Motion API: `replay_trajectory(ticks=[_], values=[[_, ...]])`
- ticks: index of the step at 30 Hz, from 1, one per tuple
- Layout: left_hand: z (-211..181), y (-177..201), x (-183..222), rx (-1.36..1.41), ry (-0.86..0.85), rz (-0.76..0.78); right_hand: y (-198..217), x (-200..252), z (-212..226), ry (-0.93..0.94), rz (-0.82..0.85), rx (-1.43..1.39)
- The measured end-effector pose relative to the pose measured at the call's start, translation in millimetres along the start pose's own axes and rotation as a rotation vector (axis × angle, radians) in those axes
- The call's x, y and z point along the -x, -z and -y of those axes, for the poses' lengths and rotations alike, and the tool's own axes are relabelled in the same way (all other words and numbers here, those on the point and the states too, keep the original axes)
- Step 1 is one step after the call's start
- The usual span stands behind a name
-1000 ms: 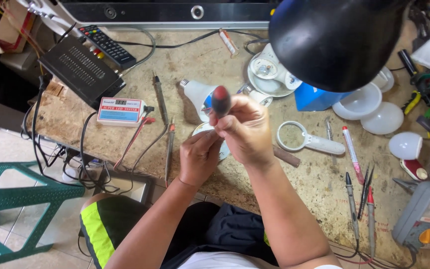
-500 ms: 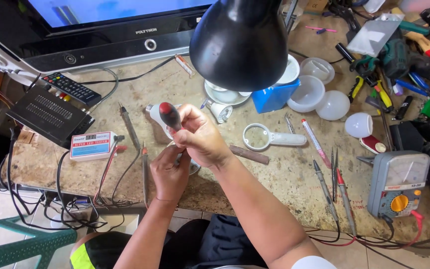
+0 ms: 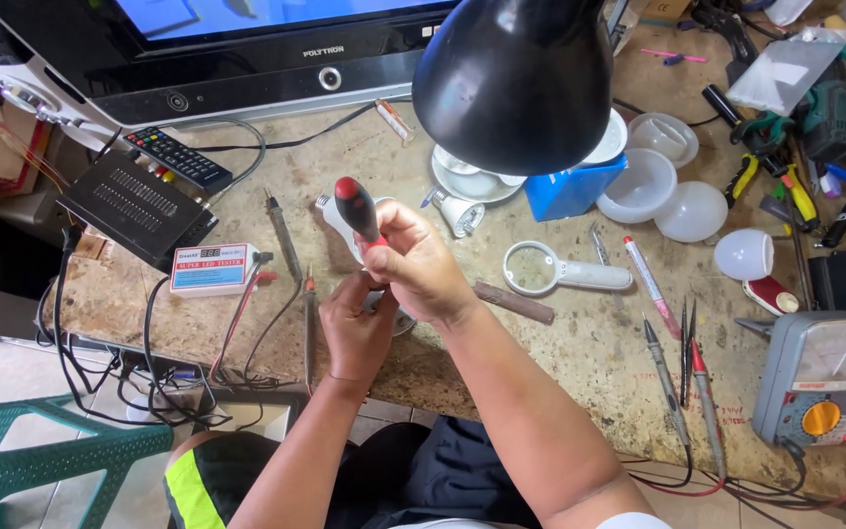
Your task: Disassembling an LED bulb housing using a soldering iron and a screwdriver on a repair bench.
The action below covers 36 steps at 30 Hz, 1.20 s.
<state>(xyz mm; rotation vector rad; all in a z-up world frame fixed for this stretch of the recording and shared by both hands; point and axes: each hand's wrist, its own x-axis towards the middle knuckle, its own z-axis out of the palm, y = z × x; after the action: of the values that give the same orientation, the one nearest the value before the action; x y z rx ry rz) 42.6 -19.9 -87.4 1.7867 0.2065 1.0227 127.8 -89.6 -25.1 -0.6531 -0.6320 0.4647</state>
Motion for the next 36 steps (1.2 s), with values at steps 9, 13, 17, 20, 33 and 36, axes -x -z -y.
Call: replay_trajectory(ticks=[9, 13, 17, 20, 33, 36], values=[[10.7, 1.2, 1.7, -0.119, -0.107, 0.053, -22.1, 9.3, 24.1, -0.074, 0.059, 0.029], [-13.1, 2.3, -8.2, -0.166, -0.130, 0.105, 10.2, 1.4, -0.6, -0.002, 0.030, -0.022], [-18.6, 1.0, -8.1, -0.087, -0.157, 0.107, 19.8, -3.1, 3.2, -0.092, 0.019, 0.063], [-12.7, 5.2, -6.0, -0.063, -0.155, 0.095, 3.0, -3.2, 11.2, -0.120, 0.042, 0.149], [-18.9, 0.4, -4.2, -0.009, -0.041, -0.002, -14.7, 12.9, 53.7, -0.075, -0.120, 0.714], [-33.2, -0.5, -9.9, -0.011, -0.043, -0.018, -12.3, 19.3, 48.0, -0.054, -0.195, 0.668]])
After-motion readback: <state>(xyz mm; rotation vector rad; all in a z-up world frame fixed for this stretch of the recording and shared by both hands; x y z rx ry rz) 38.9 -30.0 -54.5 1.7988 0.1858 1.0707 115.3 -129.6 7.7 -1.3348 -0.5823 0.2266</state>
